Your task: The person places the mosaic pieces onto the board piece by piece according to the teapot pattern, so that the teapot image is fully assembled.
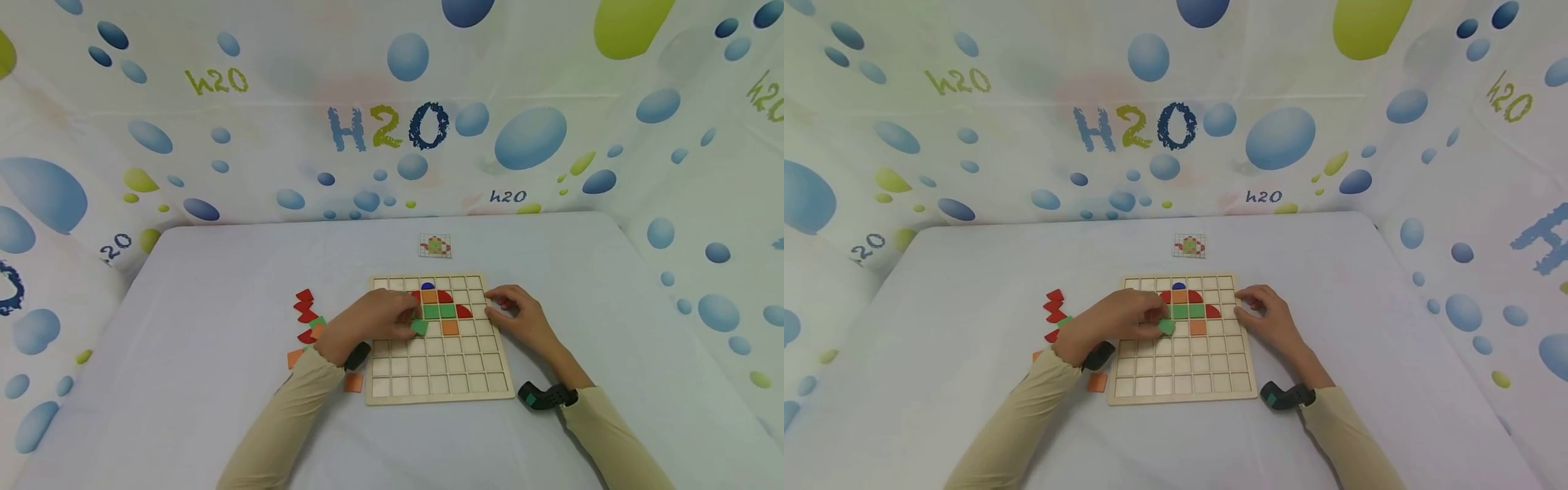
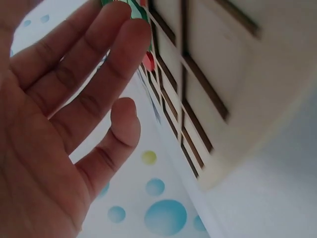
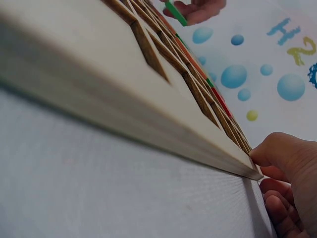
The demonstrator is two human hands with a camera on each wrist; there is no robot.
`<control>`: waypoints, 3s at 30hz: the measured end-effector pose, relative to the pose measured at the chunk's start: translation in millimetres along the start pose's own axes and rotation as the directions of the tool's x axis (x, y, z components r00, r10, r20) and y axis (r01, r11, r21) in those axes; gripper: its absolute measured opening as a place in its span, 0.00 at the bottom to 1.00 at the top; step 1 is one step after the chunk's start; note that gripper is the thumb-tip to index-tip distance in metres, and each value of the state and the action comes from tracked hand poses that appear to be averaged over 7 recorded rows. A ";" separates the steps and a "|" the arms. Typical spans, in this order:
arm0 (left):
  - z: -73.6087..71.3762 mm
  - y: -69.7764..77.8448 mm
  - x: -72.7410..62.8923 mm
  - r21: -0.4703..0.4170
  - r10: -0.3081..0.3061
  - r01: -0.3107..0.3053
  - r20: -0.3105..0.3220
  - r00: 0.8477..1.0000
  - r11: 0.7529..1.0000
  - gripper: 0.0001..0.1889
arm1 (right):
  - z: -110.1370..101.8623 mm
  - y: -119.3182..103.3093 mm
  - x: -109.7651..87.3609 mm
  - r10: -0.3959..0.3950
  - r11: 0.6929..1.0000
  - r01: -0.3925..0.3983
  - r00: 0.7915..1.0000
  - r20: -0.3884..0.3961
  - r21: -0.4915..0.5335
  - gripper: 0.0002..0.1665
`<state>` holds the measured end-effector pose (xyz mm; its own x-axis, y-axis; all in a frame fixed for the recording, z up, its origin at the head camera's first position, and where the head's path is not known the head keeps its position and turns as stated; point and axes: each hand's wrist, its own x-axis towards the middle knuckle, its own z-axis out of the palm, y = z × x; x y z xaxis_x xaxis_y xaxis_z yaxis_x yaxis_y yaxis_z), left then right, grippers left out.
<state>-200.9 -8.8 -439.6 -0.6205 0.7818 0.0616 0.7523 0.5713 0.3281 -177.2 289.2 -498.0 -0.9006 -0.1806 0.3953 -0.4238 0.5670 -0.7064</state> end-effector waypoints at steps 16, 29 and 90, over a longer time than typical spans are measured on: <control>3.4 14.6 16.3 0.045 -0.083 0.080 0.052 0.995 0.996 0.13 | 1.8 16.2 2.3 0.001 1.000 -0.001 1.000 0.019 0.019 0.16; 8.6 19.3 24.6 0.078 -0.018 0.013 0.066 0.998 0.997 0.07 | 0.7 14.6 0.9 -0.011 1.000 0.011 1.000 0.013 0.015 0.17; -18.1 -19.4 -73.1 -0.057 -0.334 0.337 0.051 0.941 0.940 0.06 | 2.5 17.2 -0.3 -0.015 1.000 0.015 1.000 0.000 0.009 0.16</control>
<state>-174.2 -81.6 -433.4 -0.8240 0.5577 -0.1000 0.4854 0.7859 0.3831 -184.5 297.0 -511.8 -0.8943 -0.1892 0.4055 -0.4379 0.5567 -0.7060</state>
